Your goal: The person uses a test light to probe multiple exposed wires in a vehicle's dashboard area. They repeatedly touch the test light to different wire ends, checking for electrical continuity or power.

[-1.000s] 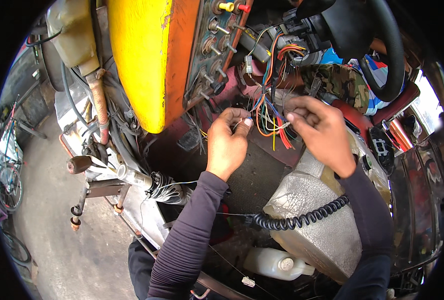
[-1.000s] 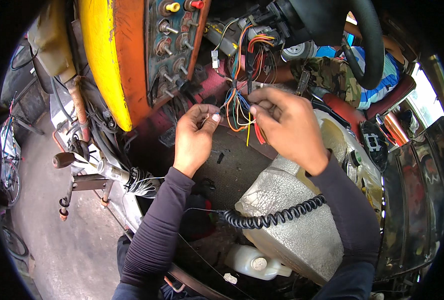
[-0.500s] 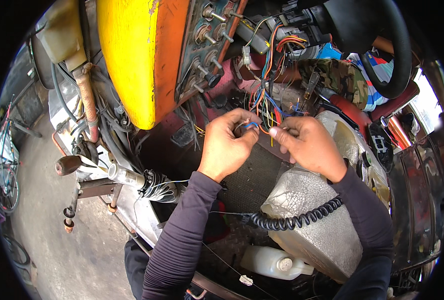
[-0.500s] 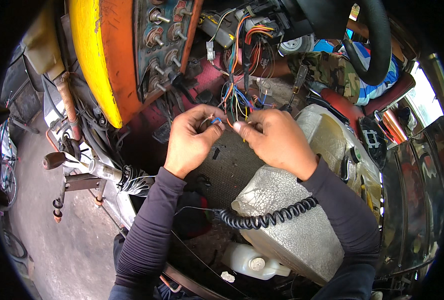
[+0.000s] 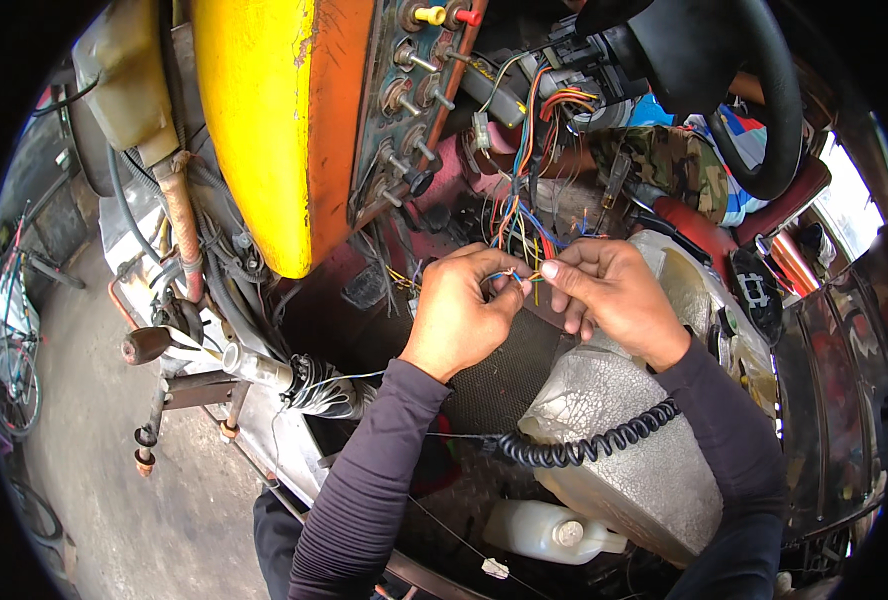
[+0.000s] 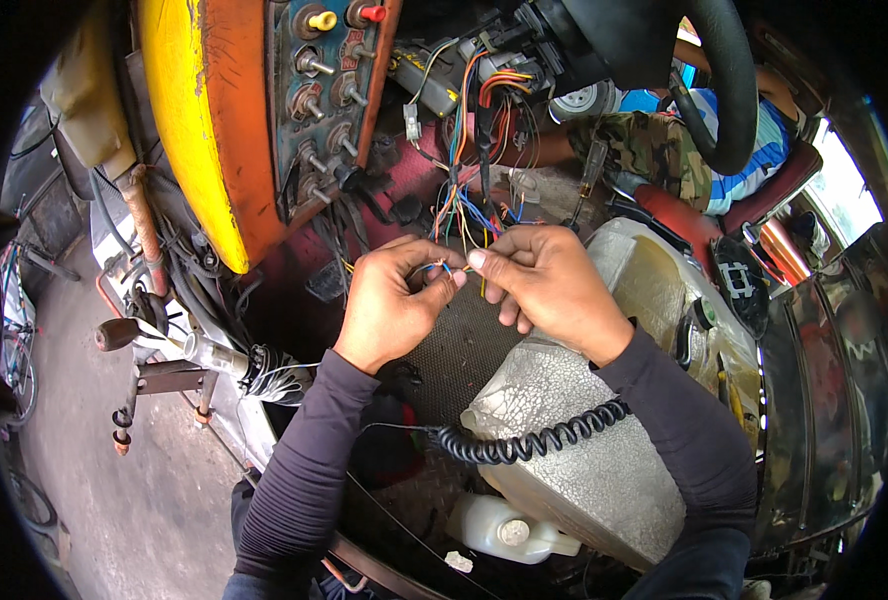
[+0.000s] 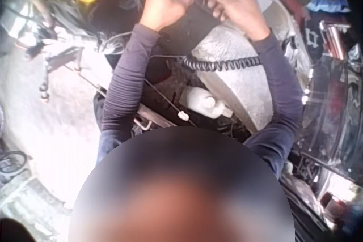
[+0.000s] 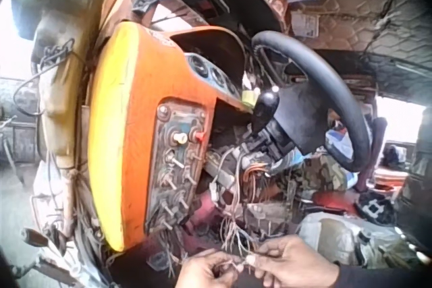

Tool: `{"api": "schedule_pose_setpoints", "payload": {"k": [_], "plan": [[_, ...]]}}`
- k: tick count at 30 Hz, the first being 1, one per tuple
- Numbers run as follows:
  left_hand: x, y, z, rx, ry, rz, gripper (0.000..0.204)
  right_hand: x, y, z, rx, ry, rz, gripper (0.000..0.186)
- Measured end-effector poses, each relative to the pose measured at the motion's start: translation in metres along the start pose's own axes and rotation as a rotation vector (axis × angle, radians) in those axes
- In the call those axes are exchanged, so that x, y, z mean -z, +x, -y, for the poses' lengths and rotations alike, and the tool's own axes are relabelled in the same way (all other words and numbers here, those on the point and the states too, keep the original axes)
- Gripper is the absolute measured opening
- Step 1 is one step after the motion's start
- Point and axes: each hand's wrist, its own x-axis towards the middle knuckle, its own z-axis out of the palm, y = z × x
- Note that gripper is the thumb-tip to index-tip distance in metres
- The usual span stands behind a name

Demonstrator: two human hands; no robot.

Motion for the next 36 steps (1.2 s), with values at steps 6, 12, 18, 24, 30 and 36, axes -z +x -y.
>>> {"api": "schedule_pose_setpoints", "payload": {"k": [6, 12, 18, 24, 30, 36], "plan": [[-0.001, 0.001, 0.003, 0.083, -0.207, 0.008, 0.012, -0.005, 0.002, -0.007, 0.1, -0.073, -0.018, 0.017], [-0.001, 0.001, -0.002, 0.186, -0.165, 0.037, 0.012, -0.008, 0.007, -0.024, 0.275, -0.376, -0.09, 0.012], [-0.001, 0.003, -0.002, 0.107, -0.121, 0.079, 0.016, -0.009, 0.004, -0.018, 0.129, 0.067, 0.051, 0.017], [-0.011, 0.003, 0.007, 0.099, -0.151, -0.062, 0.018, -0.008, 0.006, -0.017, 0.125, 0.118, 0.116, 0.02], [-0.04, 0.001, 0.0, -0.085, 0.191, -0.348, 0.014, -0.018, 0.015, -0.02, 0.266, -0.435, -0.134, 0.026], [-0.021, 0.022, 0.007, -0.041, 0.263, -0.536, 0.024, -0.025, -0.008, -0.021, 0.288, -0.44, -0.214, 0.021]]}}
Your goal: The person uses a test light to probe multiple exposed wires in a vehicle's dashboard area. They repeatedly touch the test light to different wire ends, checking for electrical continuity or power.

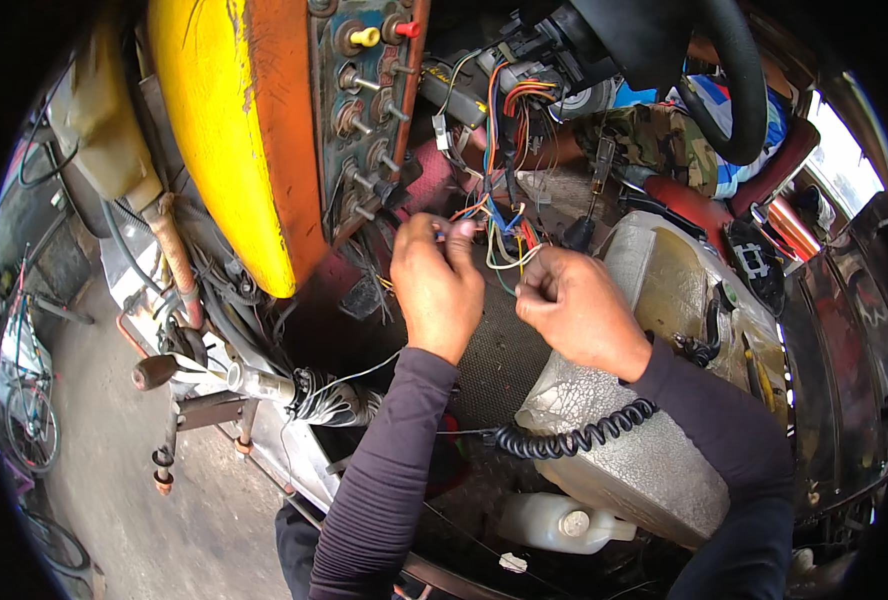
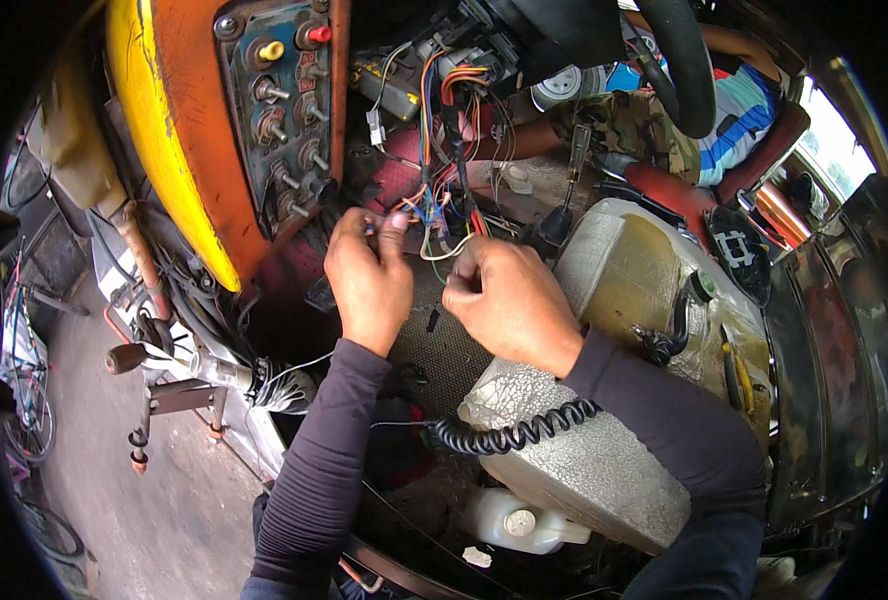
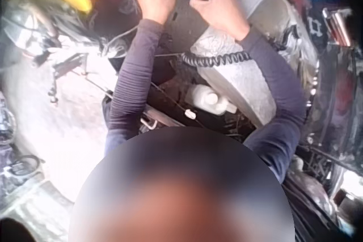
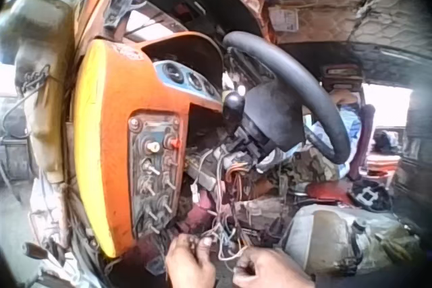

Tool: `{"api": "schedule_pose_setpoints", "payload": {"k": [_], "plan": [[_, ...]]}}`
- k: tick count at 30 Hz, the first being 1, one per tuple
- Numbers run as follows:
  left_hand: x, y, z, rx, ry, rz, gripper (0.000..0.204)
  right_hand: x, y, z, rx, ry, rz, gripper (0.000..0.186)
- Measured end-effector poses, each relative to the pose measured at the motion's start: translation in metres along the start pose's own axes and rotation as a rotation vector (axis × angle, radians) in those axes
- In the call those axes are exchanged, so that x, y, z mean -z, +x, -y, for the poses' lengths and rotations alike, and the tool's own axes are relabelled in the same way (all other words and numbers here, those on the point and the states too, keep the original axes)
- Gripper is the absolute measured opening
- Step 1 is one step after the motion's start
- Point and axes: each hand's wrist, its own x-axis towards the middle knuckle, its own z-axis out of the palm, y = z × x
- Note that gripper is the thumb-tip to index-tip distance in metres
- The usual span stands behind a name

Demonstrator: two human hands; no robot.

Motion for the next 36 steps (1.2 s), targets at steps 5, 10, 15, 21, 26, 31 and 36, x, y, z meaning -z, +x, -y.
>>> {"api": "schedule_pose_setpoints", "payload": {"k": [5, 10, 15, 21, 26, 31, 36], "plan": [[0.011, -0.008, 0.007, 0.118, -0.223, 0.294, 0.023, -0.005, 0.008, -0.009, -0.014, 0.33, -0.02, 0.013], [0.026, -0.01, 0.015, 0.276, -0.427, 0.458, 0.019, -0.001, 0.008, -0.011, 0.104, 0.284, -0.055, 0.013], [0.032, -0.011, 0.01, 0.205, -0.369, 0.482, 0.017, 0.003, 0.002, 0.003, 0.168, 0.143, -0.046, 0.019], [0.045, -0.004, 0.001, 0.24, -0.414, 0.611, 0.016, 0.005, 0.003, 0.002, 0.284, 0.033, -0.084, 0.015], [0.045, 0.0, 0.005, 0.143, -0.452, 0.579, 0.019, 0.006, 0.001, -0.005, 0.389, -0.044, -0.072, 0.014], [0.04, -0.007, 0.0, 0.148, -0.336, 0.492, 0.015, 0.005, -0.001, -0.007, 0.558, -0.145, -0.042, 0.018], [0.04, -0.007, -0.009, 0.067, -0.23, 0.437, 0.012, 0.003, 0.0, -0.007, 0.697, -0.198, -0.126, 0.023]]}}
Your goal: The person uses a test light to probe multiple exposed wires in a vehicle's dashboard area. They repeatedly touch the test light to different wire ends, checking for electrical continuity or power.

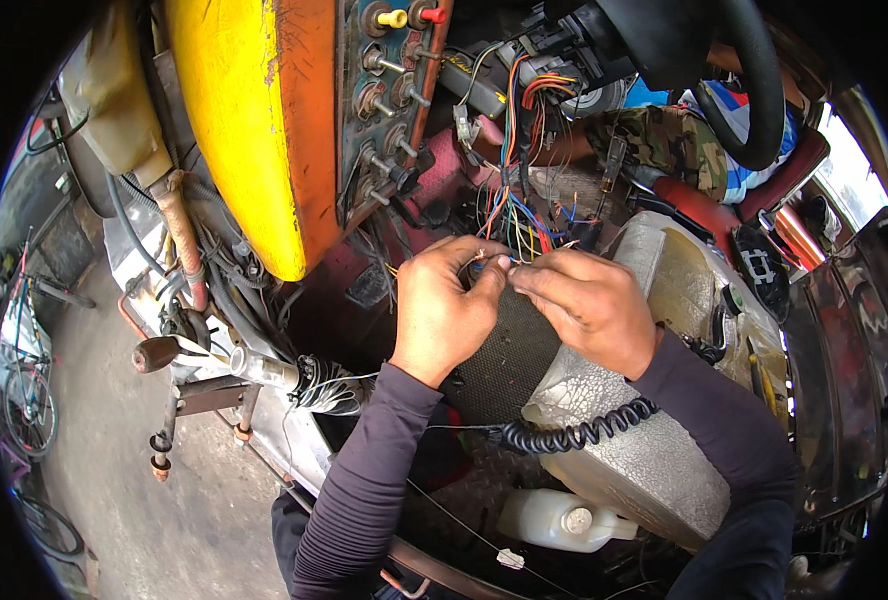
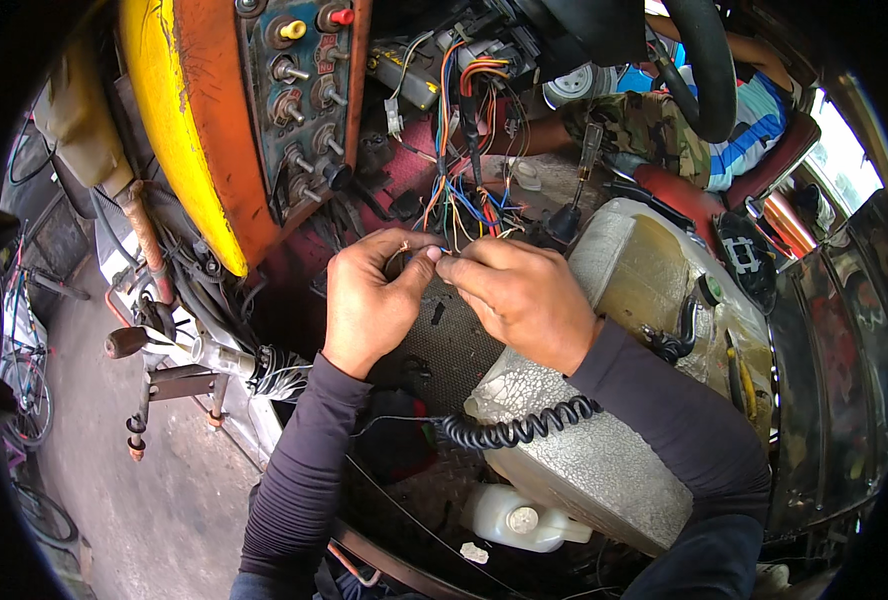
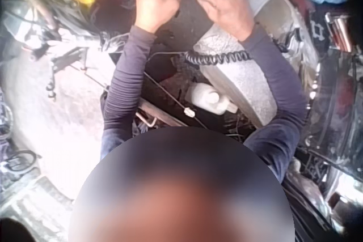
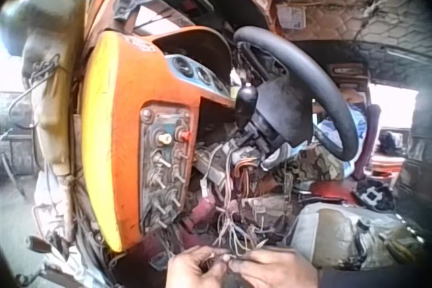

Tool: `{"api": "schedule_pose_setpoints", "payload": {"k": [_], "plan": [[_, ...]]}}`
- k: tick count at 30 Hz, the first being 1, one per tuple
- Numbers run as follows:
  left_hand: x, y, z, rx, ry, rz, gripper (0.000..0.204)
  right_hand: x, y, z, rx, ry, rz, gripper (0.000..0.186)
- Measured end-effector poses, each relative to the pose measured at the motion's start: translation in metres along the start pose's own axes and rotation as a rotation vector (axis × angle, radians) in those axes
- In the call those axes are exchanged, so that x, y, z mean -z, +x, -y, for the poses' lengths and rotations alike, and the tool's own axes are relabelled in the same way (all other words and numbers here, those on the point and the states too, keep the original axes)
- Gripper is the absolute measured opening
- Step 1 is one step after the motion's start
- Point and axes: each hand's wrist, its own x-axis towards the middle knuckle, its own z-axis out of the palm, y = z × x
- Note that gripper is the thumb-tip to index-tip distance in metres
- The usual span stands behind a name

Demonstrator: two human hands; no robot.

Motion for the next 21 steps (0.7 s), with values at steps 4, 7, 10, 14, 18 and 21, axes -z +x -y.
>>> {"api": "schedule_pose_setpoints", "payload": {"k": [4, 7, 10, 14, 18, 21], "plan": [[0.005, 0.004, -0.004, -0.034, -0.019, -0.012, 0.012, 0.001, 0.001, -0.001, -0.022, -0.024, -0.025, 0.023], [0.011, 0.005, -0.007, -0.04, 0.011, 0.038, 0.014, 0.002, 0.001, -0.001, -0.082, 0.003, -0.019, 0.021], [0.013, 0.005, -0.011, -0.024, 0.013, 0.079, 0.015, 0.002, 0.002, -0.002, -0.12, 0.032, -0.012, 0.018], [0.009, 0.006, -0.013, 0.018, -0.002, 0.094, 0.014, 0.001, 0.003, -0.002, -0.132, 0.04, -0.014, 0.015], [0.007, 0.004, -0.01, 0.057, -0.013, 0.104, 0.014, 0.0, 0.003, -0.002, -0.183, 0.024, 0.0, 0.014], [0.005, 0.003, -0.006, 0.057, -0.035, 0.108, 0.014, 0.0, 0.005, -0.002, -0.231, 0.071, 0.005, 0.013]]}}
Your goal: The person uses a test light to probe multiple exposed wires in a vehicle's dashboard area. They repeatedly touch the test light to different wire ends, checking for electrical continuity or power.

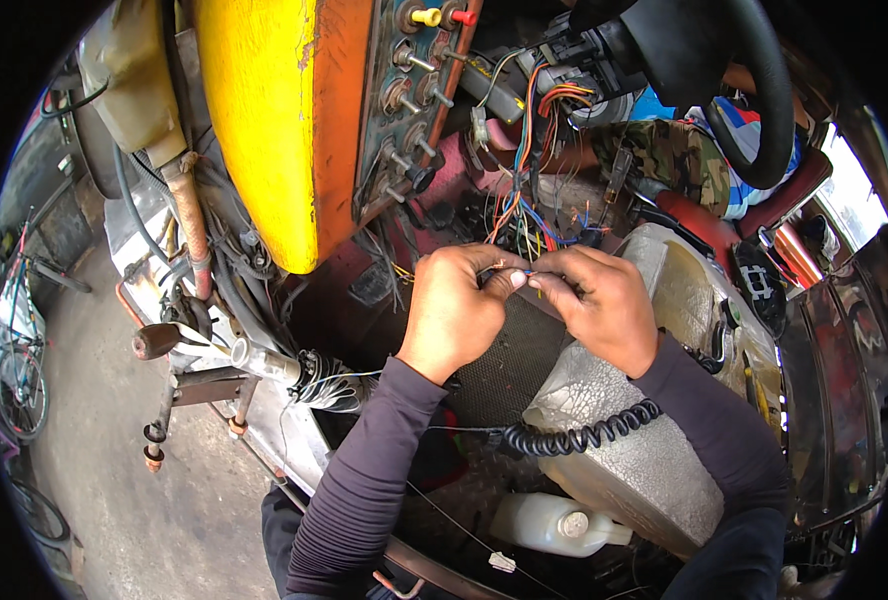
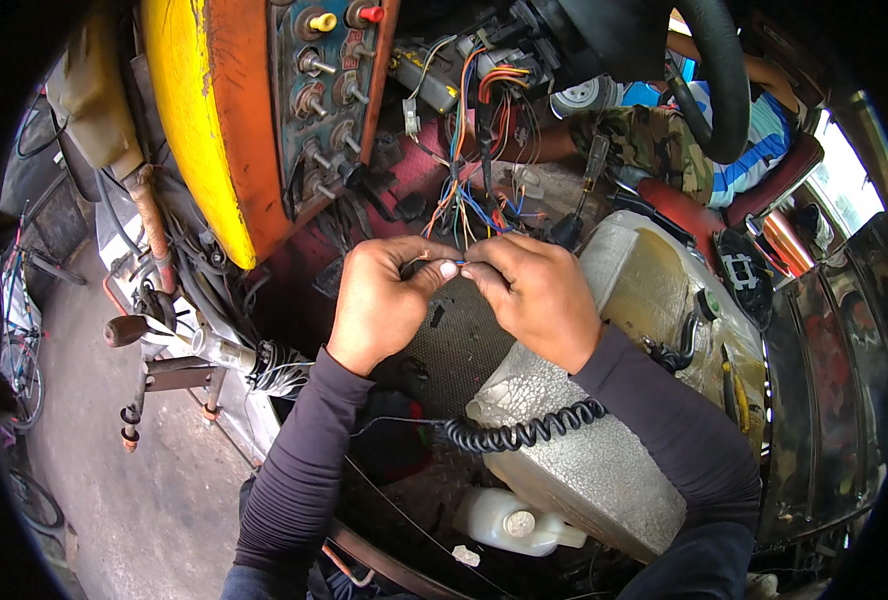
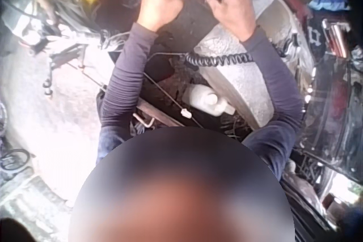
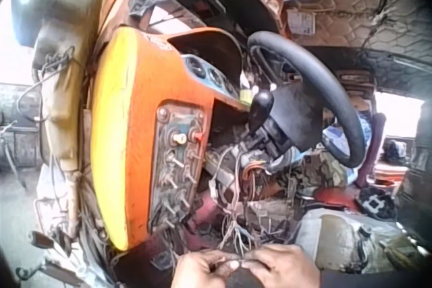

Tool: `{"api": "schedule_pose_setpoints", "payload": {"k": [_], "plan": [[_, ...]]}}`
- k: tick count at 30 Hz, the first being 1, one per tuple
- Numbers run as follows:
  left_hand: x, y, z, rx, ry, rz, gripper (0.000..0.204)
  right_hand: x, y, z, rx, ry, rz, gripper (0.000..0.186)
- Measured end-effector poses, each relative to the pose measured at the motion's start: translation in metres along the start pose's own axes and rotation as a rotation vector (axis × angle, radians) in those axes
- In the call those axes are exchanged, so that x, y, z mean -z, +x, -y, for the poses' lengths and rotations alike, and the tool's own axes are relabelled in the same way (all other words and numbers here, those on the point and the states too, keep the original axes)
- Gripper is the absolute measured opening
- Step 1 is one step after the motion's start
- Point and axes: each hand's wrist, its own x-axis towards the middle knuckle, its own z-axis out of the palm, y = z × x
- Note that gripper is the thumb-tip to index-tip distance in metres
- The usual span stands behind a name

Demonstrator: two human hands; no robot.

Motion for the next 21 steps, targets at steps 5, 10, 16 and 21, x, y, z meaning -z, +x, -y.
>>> {"api": "schedule_pose_setpoints", "payload": {"k": [5, 10, 16, 21], "plan": [[-0.008, -0.003, 0.002, -0.08, 0.097, -0.103, 0.013, -0.001, 0.001, 0.0, -0.179, 0.198, 0.09, 0.012], [-0.015, -0.006, 0.005, -0.074, 0.056, -0.145, 0.013, -0.002, 0.001, -0.002, -0.536, 0.435, 0.165, 0.015], [-0.026, -0.01, 0.004, -0.178, 0.128, -0.203, 0.012, 0.008, 0.009, -0.01, -0.826, 0.842, 0.336, 0.012], [-0.018, -0.005, 0.0, -0.13, 0.13, -0.179, 0.007, 0.005, -0.002, -0.002, -0.288, 0.208, 0.129, 0.015]]}}
